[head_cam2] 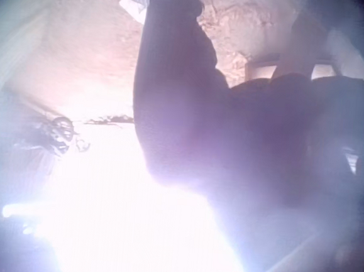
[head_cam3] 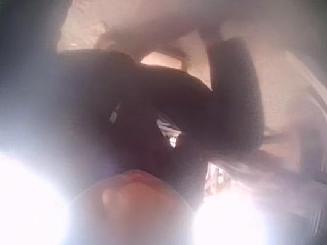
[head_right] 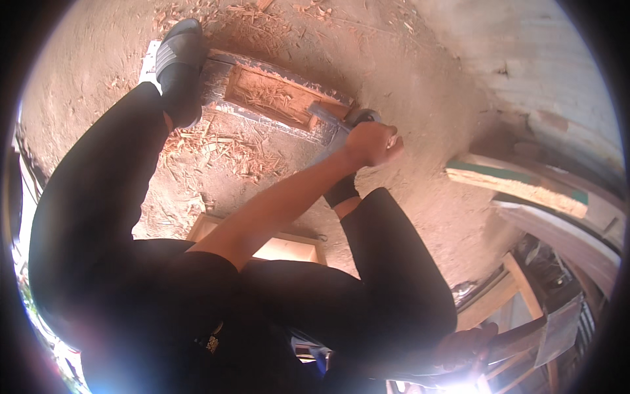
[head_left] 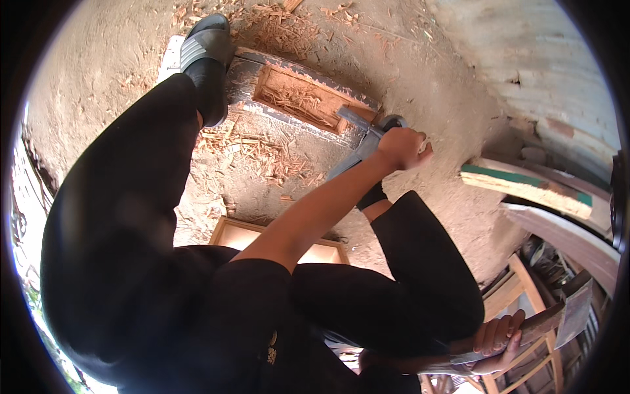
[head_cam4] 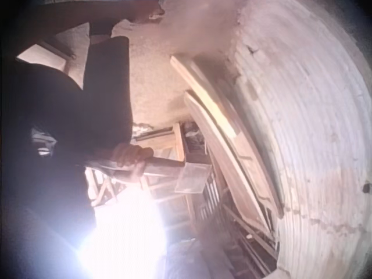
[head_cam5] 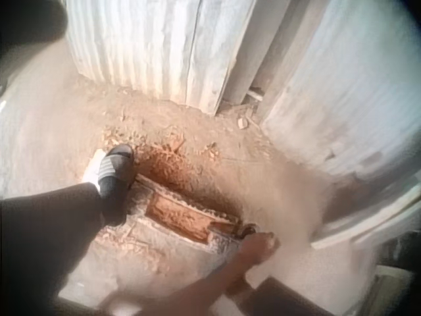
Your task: The person sits on the ground and uses a chisel and mallet to carve a rectangular recess into a piece of wood. They repeatedly strike the chisel to remove wood chips and clear the debris from the cavity.
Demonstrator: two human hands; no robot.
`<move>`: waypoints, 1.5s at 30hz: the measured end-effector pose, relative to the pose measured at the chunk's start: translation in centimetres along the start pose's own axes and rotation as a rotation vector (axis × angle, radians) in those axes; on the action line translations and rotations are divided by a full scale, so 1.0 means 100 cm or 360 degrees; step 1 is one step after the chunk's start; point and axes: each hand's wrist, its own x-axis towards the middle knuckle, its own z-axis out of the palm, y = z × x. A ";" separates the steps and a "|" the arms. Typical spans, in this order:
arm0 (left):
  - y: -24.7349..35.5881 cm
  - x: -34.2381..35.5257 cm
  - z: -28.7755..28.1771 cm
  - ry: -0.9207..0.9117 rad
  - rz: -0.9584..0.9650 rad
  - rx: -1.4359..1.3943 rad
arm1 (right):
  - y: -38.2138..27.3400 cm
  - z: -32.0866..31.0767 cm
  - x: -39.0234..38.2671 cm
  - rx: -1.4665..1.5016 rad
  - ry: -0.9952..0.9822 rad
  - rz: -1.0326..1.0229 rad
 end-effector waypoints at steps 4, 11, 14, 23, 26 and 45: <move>-0.005 -0.016 0.007 0.0154 0.0233 0.0019 | -0.017 -0.042 0.005 0.0137 -0.0216 0.0089; -0.027 0.000 -0.038 0.0409 0.0550 -0.0615 | -0.030 -0.085 0.008 0.0493 -0.0472 0.0216; -0.028 0.012 -0.096 0.0369 0.0333 -0.1349 | -0.029 -0.094 0.004 0.0599 -0.0546 0.0258; -0.053 -0.015 -0.155 0.0216 -0.0345 -0.1730 | -0.028 -0.088 0.001 0.0566 -0.0735 0.0398; -0.055 -0.024 -0.172 0.0284 -0.0451 -0.1692 | -0.026 -0.083 -0.001 0.0560 -0.0706 0.0398; -0.063 -0.030 -0.176 0.0363 -0.0291 -0.1895 | -0.023 -0.070 0.003 0.0624 -0.0784 0.0465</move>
